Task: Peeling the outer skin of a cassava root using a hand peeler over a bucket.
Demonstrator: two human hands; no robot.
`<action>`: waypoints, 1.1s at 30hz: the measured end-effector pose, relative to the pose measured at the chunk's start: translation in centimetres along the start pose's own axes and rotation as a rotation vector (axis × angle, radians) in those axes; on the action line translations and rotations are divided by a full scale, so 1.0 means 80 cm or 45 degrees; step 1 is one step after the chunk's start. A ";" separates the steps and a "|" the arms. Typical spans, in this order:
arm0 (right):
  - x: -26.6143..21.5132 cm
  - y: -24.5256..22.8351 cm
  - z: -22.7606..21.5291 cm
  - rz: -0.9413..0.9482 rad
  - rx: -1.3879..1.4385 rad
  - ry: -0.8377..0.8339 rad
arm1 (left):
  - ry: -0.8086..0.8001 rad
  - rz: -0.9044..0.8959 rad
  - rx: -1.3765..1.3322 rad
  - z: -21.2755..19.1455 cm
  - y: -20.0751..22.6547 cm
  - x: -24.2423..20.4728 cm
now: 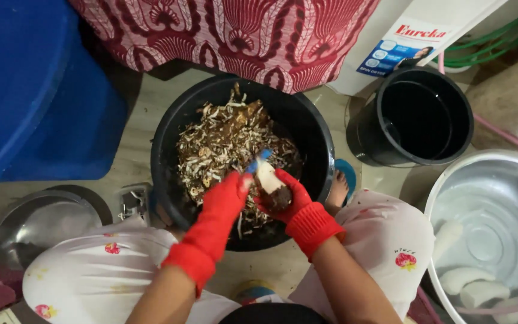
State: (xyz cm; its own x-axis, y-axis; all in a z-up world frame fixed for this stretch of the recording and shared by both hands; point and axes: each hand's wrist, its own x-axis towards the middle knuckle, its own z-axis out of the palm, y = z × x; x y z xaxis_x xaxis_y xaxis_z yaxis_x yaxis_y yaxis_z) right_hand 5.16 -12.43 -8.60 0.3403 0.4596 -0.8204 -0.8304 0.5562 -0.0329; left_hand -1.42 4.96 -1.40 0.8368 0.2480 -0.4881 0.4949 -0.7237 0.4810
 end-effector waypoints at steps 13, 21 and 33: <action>0.000 -0.008 -0.002 0.027 -0.096 0.018 | -0.045 0.047 -0.061 0.035 -0.024 0.006; -0.020 -0.007 0.020 0.107 -0.162 0.020 | 0.066 0.009 -0.182 0.017 -0.041 0.036; -0.018 0.000 0.005 0.008 -0.128 -0.045 | 0.019 -0.009 -0.104 0.011 -0.034 0.031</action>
State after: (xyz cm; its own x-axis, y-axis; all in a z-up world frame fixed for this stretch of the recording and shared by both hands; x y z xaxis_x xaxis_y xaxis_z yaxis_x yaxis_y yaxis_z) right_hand 4.84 -12.86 -7.19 0.3491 0.4879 -0.8001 -0.8721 0.4816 -0.0868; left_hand -0.92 6.98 -4.54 0.8361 0.2629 -0.4814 0.5180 -0.6672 0.5353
